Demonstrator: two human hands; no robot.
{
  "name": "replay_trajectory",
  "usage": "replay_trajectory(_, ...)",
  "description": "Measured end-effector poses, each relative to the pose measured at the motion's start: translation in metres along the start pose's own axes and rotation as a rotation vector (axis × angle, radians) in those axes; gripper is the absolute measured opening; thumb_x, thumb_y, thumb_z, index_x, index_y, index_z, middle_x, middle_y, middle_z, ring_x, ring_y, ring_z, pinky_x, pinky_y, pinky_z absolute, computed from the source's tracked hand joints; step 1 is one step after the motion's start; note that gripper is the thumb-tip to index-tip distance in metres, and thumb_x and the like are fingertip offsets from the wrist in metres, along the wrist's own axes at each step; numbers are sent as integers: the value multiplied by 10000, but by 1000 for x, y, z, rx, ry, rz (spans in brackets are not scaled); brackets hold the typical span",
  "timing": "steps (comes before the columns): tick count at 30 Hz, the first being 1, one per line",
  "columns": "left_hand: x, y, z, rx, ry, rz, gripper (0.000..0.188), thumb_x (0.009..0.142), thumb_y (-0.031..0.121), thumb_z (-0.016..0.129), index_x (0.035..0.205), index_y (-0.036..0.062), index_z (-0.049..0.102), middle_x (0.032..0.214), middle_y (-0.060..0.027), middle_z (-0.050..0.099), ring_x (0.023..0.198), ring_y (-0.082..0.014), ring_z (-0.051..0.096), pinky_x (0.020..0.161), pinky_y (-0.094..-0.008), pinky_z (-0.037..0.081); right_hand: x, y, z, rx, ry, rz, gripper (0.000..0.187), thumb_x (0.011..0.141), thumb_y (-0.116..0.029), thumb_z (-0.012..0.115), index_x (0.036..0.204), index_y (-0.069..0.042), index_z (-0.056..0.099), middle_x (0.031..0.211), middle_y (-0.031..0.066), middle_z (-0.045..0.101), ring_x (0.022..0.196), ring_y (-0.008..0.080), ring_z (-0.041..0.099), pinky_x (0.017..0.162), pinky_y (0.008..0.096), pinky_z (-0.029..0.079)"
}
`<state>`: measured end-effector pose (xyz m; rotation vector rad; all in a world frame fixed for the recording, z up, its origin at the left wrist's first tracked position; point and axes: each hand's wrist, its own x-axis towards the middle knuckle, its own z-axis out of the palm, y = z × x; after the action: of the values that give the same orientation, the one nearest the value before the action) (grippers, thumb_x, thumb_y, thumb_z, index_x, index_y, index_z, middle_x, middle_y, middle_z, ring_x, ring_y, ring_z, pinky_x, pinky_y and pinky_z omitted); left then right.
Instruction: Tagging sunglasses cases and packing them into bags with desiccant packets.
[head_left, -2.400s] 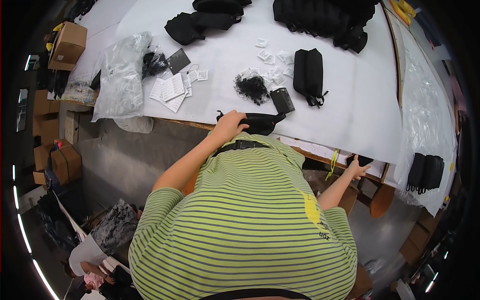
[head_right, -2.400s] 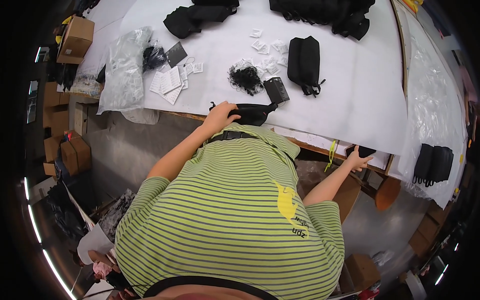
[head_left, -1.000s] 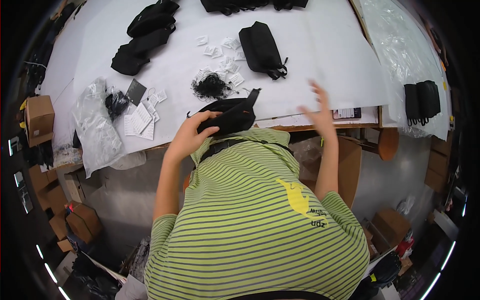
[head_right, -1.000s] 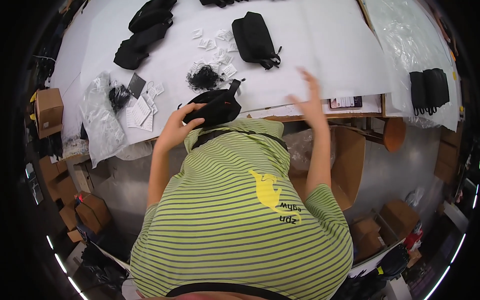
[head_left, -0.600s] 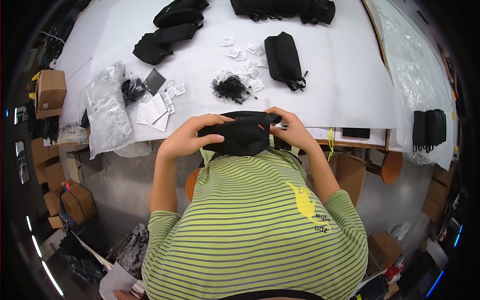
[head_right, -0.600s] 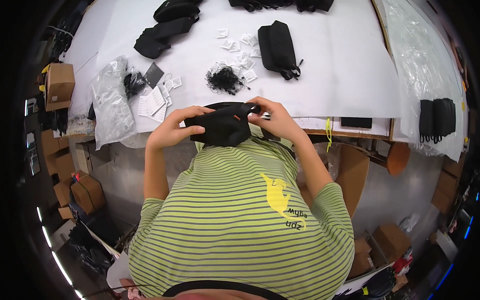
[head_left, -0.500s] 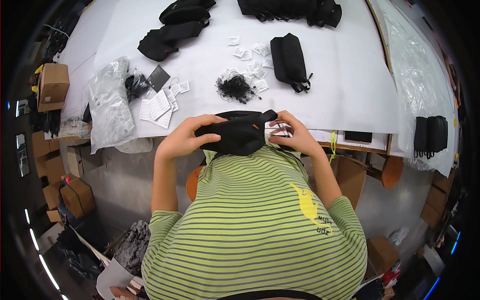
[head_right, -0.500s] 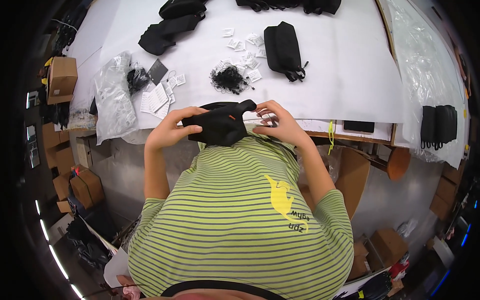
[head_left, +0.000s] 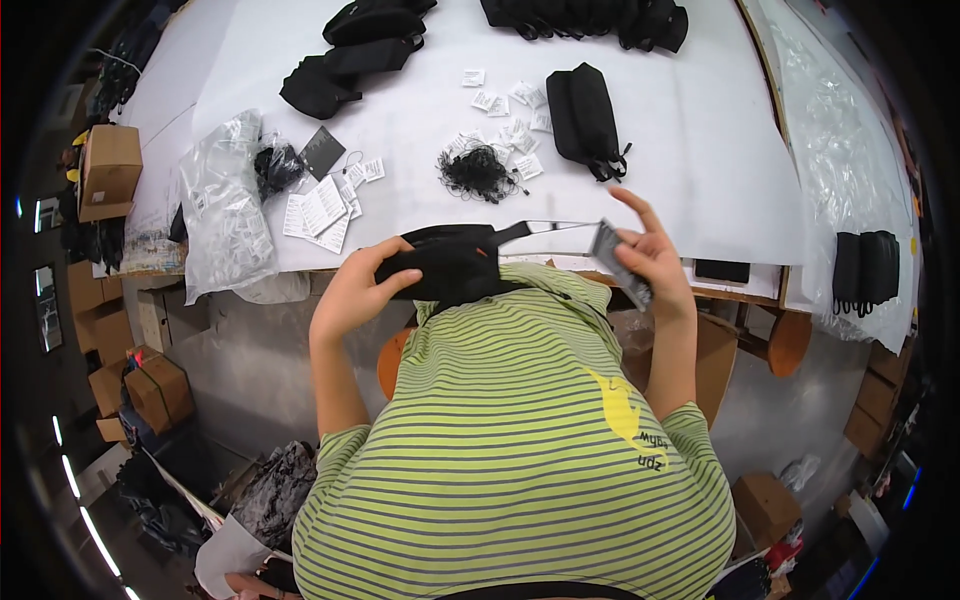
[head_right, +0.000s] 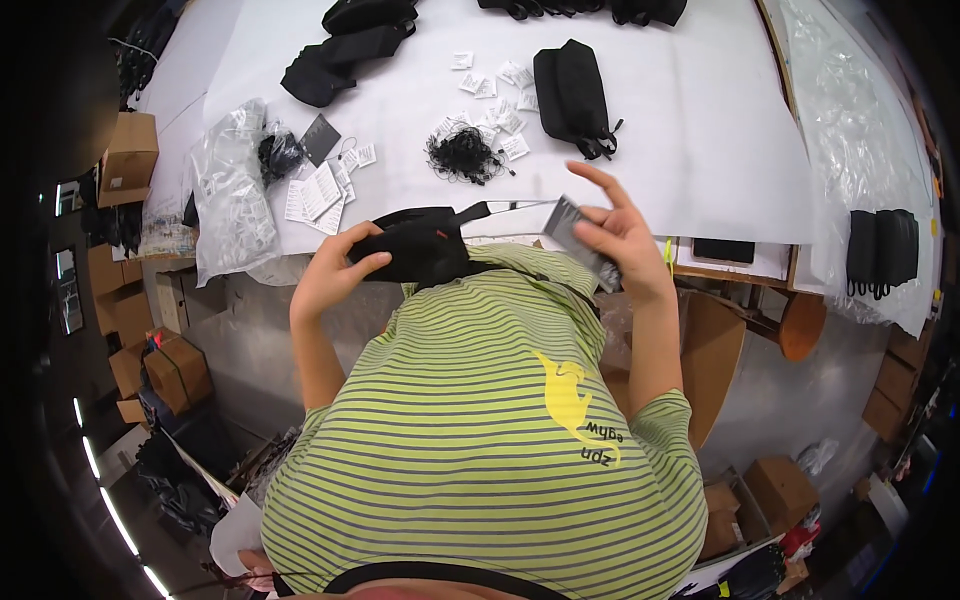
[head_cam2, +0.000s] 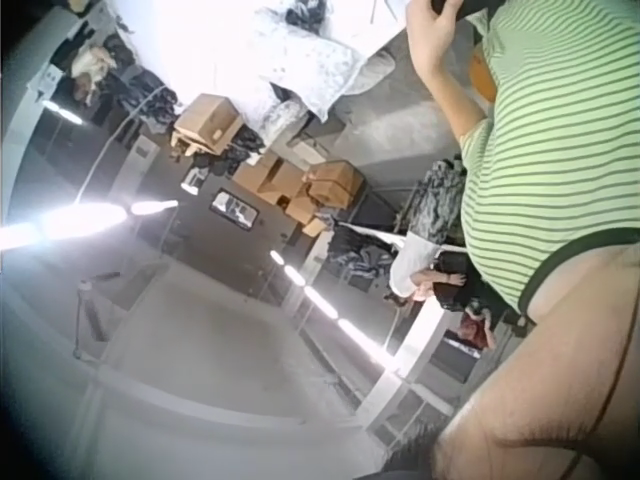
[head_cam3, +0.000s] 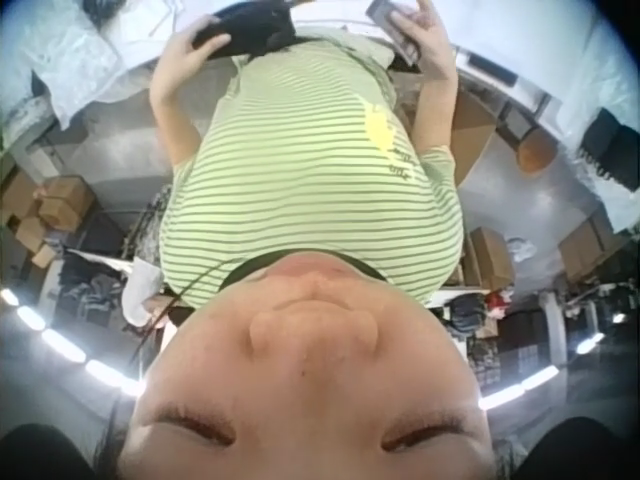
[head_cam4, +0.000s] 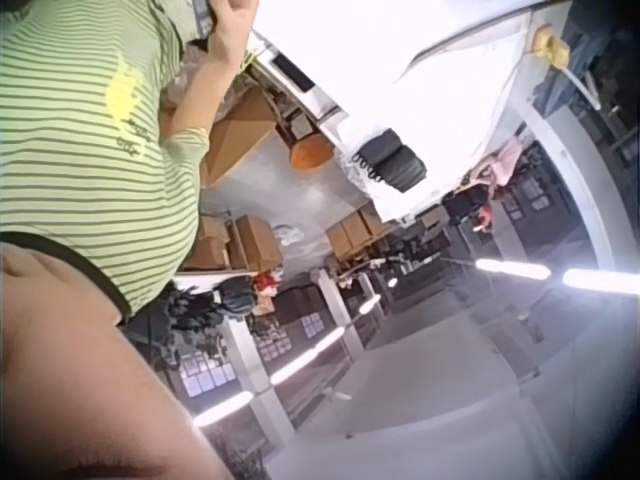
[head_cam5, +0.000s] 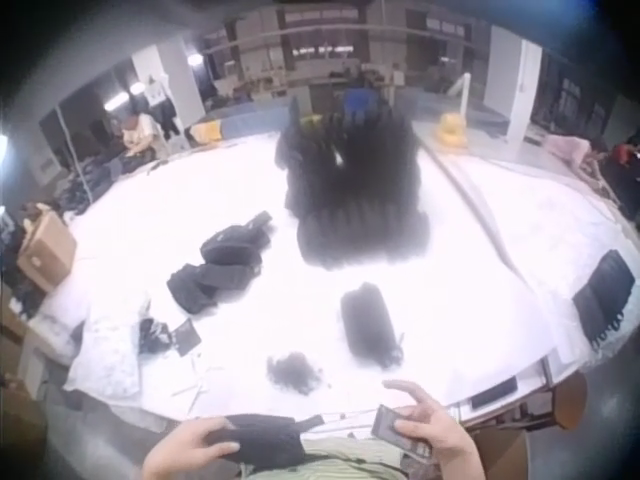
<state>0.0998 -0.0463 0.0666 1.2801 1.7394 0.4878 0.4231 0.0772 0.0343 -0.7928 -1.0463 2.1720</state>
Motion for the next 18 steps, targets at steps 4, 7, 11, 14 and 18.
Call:
replay_trajectory(4, -14, 23, 6, -147, -102, 155, 240, 822, 185, 631, 953, 6, 538, 738, -94, 603, 633, -146, 515, 599, -269, 425, 7, 8, -15, 623, -241, -164, 684, 822, -369, 634, 1355, -52, 346, 1127, 114, 576, 958, 181, 557, 821, 289, 432)
replay_trajectory(7, -22, 41, 5, -203, -320, 165, 197, 813, 143, 628, 909, 10, 520, 689, -96, 615, 607, -172, 574, 589, -268, 432, 19, 1, 2, 732, -213, -382, 621, 835, -491, 578, 1243, -37, 466, 1133, 43, 560, 993, 164, 496, 828, 332, 392)
replay_trajectory(11, -27, 56, 7, -168, -374, 207, 194, 790, 127, 634, 903, 15, 522, 713, -133, 634, 622, -249, 616, 564, -287, 439, 53, 15, 26, 644, 521, -248, 204, 915, -239, 542, 968, -53, 609, 751, 0, 598, 612, 115, 536, 555, 265, 418)
replay_trajectory(14, -27, 57, 10, -118, -353, 253, 199, 787, 134, 638, 901, 18, 524, 719, -135, 634, 627, -268, 615, 569, -294, 441, 59, 7, 67, 441, 639, -44, 204, 923, -264, 526, 967, -75, 591, 710, 14, 579, 533, 128, 533, 468, 233, 398)
replay_trajectory(18, -29, 57, 11, -144, -355, 215, 205, 784, 142, 642, 902, 22, 526, 734, -144, 638, 641, -289, 619, 572, -303, 443, 56, 32, 61, 397, 262, 81, 359, 959, -366, 411, 1011, -50, 572, 462, -1, 391, 399, 85, 329, 399, 235, 232)
